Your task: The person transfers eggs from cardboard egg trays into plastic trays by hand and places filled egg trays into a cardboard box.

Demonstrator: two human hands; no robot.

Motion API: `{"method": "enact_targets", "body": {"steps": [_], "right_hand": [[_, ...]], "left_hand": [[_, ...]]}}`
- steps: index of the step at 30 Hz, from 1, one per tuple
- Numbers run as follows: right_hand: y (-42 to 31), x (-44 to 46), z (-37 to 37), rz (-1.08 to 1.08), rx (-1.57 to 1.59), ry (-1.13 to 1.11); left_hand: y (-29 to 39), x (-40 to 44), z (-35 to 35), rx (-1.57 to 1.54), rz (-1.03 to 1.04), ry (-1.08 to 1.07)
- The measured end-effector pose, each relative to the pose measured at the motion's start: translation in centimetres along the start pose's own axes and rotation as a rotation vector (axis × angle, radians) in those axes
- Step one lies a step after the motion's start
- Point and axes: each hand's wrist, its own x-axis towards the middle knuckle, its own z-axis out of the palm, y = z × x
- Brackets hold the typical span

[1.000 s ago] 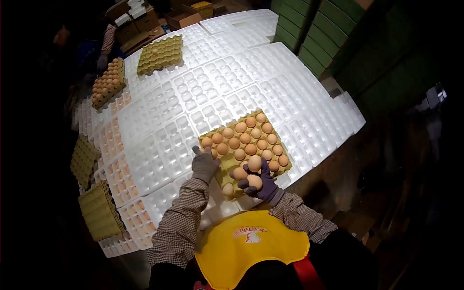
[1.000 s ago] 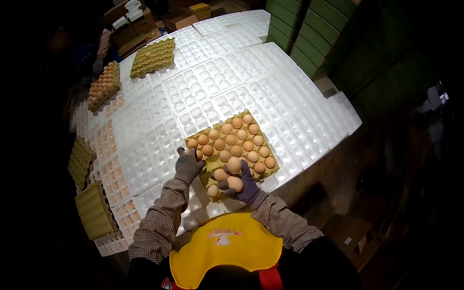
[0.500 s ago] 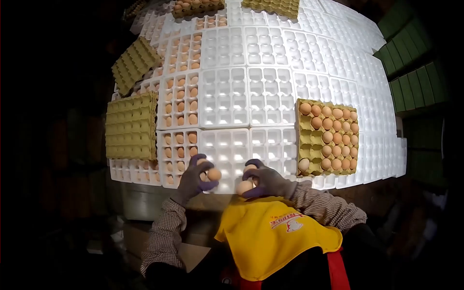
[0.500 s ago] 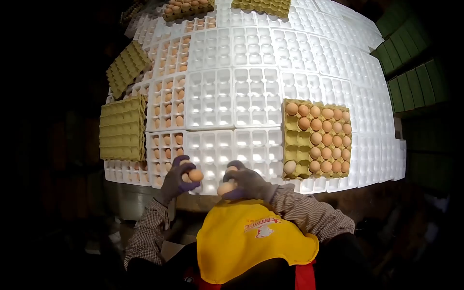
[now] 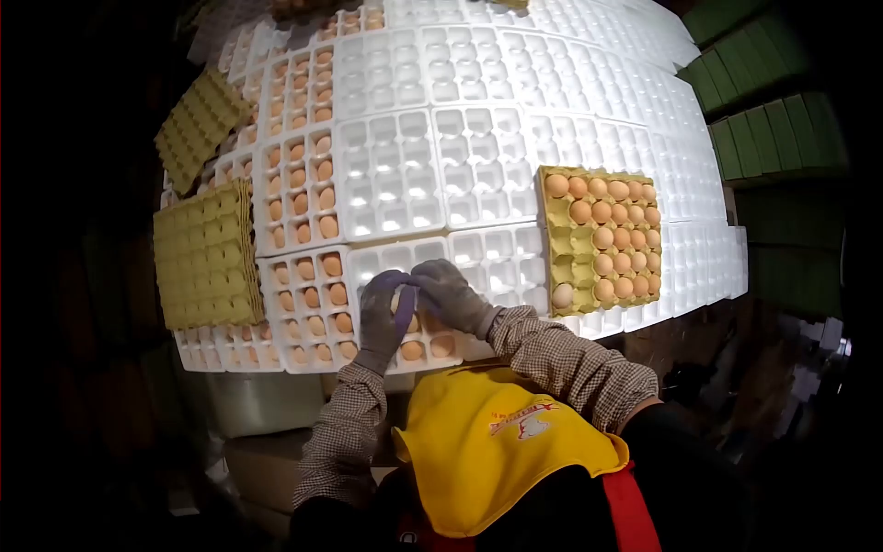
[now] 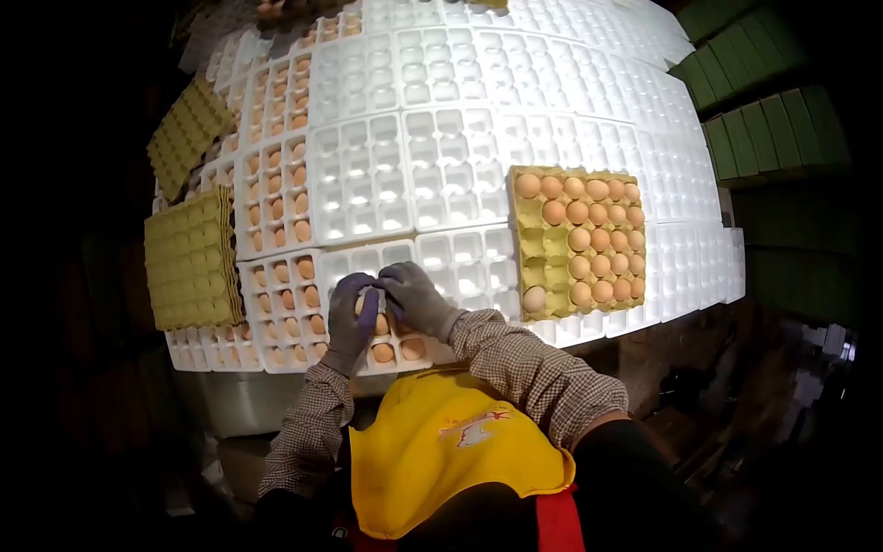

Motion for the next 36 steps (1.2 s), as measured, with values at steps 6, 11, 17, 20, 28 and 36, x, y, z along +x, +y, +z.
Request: {"method": "enact_targets", "body": {"steps": [6,11,17,20,28,36], "right_hand": [[2.4,-12.5,-19.3,0.536,0.334,0.490],[5.5,-14.1,-28.1,0.659,0.104,0.372],[14.9,-6.4,-22.9,0.002,-0.729,0.154],[13.9,-6.7,-26.5,0.152,-0.082,0.289],[15.3,-0.3,-28.4,0.223,-0.609,-0.107],[12.9,-9.2,-34.6,0.206,0.482,0.274]], "left_hand": [[3.1,-1.4,0.0,0.124,-0.043,0.098],[8.9,3.3,4.8,0.264,0.042,0.003],[18.7,18.9,18.6,0.435,0.301,-0.161],[17.2,22.7,17.4,0.277,0.370,-0.380],[17.1,15.9,15.5,-1.039,-0.690,-0.424],[27.5,3.5,26.2,0.632,0.160,-0.575]]}}
